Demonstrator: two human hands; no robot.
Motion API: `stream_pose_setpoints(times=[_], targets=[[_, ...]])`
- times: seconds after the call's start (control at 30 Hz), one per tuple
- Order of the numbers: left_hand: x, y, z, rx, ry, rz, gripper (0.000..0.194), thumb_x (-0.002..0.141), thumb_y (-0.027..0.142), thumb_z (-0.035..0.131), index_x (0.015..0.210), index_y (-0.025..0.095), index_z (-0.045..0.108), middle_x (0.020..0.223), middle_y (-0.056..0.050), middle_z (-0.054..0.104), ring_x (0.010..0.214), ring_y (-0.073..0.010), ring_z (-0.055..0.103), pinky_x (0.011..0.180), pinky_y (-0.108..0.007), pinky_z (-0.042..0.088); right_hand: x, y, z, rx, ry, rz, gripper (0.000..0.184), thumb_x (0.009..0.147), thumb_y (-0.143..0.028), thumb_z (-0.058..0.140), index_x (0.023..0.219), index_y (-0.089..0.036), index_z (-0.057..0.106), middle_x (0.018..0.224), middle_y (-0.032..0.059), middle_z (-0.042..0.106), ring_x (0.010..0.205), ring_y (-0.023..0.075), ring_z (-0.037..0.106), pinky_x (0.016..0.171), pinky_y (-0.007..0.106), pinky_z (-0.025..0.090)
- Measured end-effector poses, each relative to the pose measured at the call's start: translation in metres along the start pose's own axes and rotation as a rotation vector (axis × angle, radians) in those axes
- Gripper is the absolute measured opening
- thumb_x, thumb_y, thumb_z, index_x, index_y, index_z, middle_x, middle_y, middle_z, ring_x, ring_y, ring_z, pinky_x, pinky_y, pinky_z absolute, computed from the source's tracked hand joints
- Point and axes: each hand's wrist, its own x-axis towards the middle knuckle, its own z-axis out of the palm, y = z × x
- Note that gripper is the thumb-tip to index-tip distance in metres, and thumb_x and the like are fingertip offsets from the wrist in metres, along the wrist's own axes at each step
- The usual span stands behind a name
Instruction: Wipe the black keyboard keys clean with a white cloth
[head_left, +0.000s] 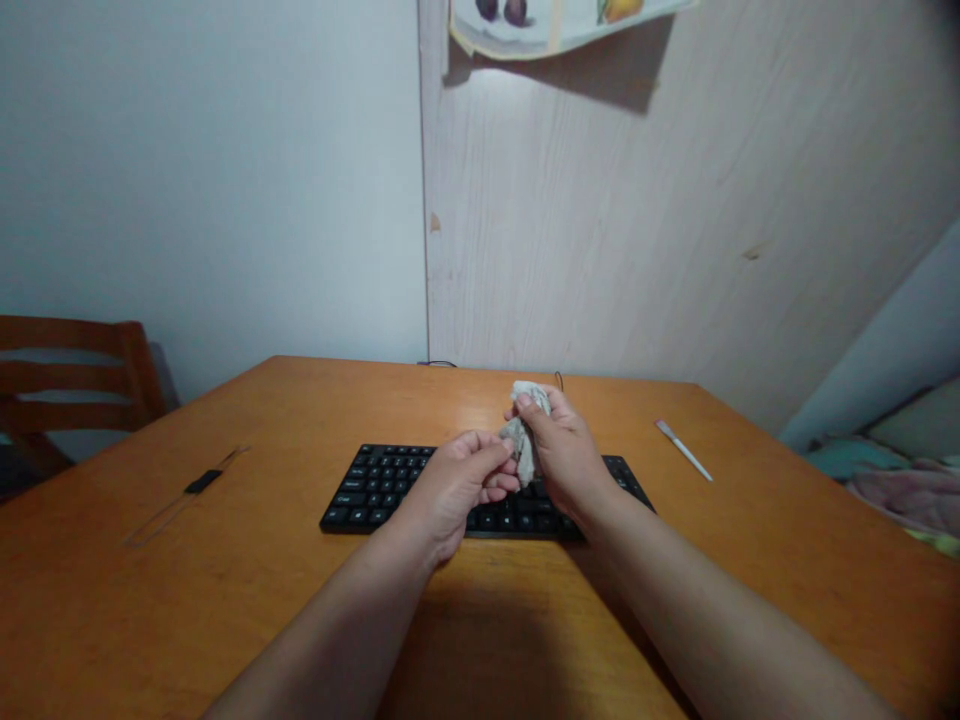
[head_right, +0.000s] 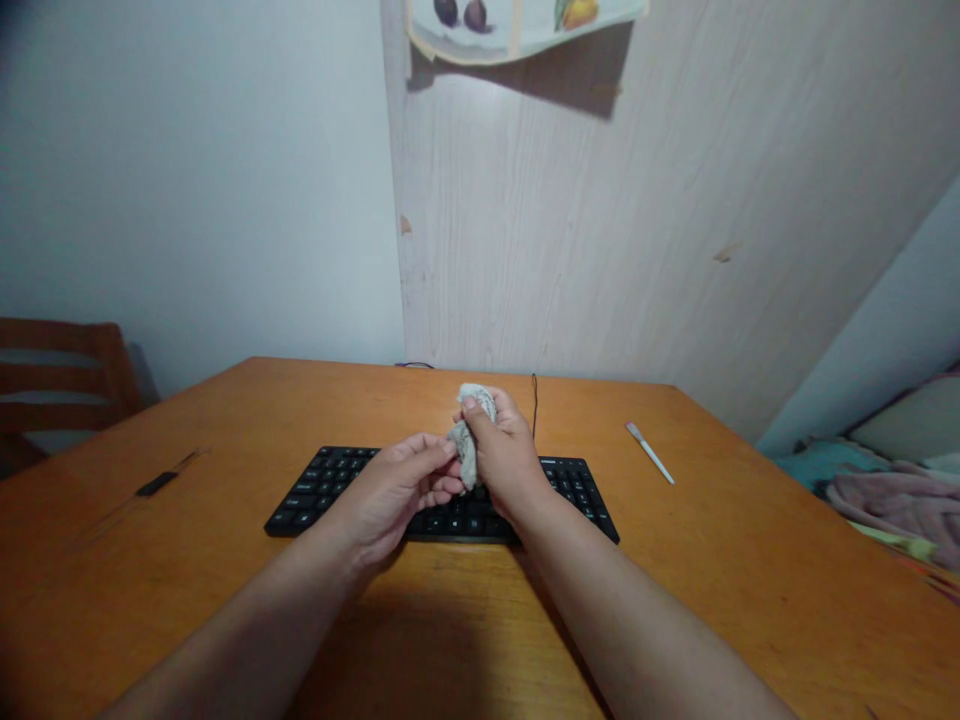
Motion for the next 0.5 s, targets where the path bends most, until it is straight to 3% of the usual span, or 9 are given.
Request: stream_pose_setpoints(times=[0.13,0.3,0.43,0.5], targets=[[0.0021,-0.0061,0.0034,-0.005,-0.070,0.105,0.025,0.081,0.041,0.068,0.085,0.016,0.062,0.084,-0.003,0.065,0.079,-0.0135,0.057,0.078,-0.027,0.043,-0.0026,0.0018,0.0051,0.127,0.009,0.103,0.032,0.081,-0.048,0.066,0.098,-0.023,0.055,0.074,-0.0031,0.061,0.054,0.0109,0.053,0.046,0.021,0.041],[-0.0012,-0.0047,0.0079,-0.038,-0.160,0.241,0.017,0.083,0.033,0.067,0.089,0.017,0.065,0.101,-0.004,0.064,0.098,-0.0176,0.055,0.093,-0.031,0.039,-0.0047,0.0026,0.0080,0.230,-0.029,0.120,0.029,0.081,-0.045,0.067,0.096,-0.022,0.057,0.078,-0.0012,0.063,0.066,0.0116,0.058,0.059,0.021,0.046],[-0.0047,-0.0003,0.0100,0.000,-0.169,0.233,0.017,0.084,0.033,0.066,0.089,0.017,0.066,0.096,-0.005,0.065,0.093,-0.0170,0.055,0.088,-0.029,0.041,-0.0046,0.0015,0.0042,0.162,-0.055,0.124,0.032,0.083,-0.048,0.065,0.101,-0.024,0.056,0.083,-0.0014,0.063,0.062,0.0109,0.056,0.052,0.021,0.044],[-0.0036,0.0013,0.0085,0.027,-0.106,0.217,0.020,0.082,0.036,0.067,0.081,0.016,0.065,0.084,-0.004,0.065,0.082,-0.0152,0.056,0.080,-0.027,0.043,-0.0040,0.0012,0.0019,0.081,-0.063,0.126,0.033,0.083,-0.051,0.064,0.102,-0.025,0.055,0.082,-0.0020,0.062,0.055,0.0100,0.053,0.046,0.020,0.041]])
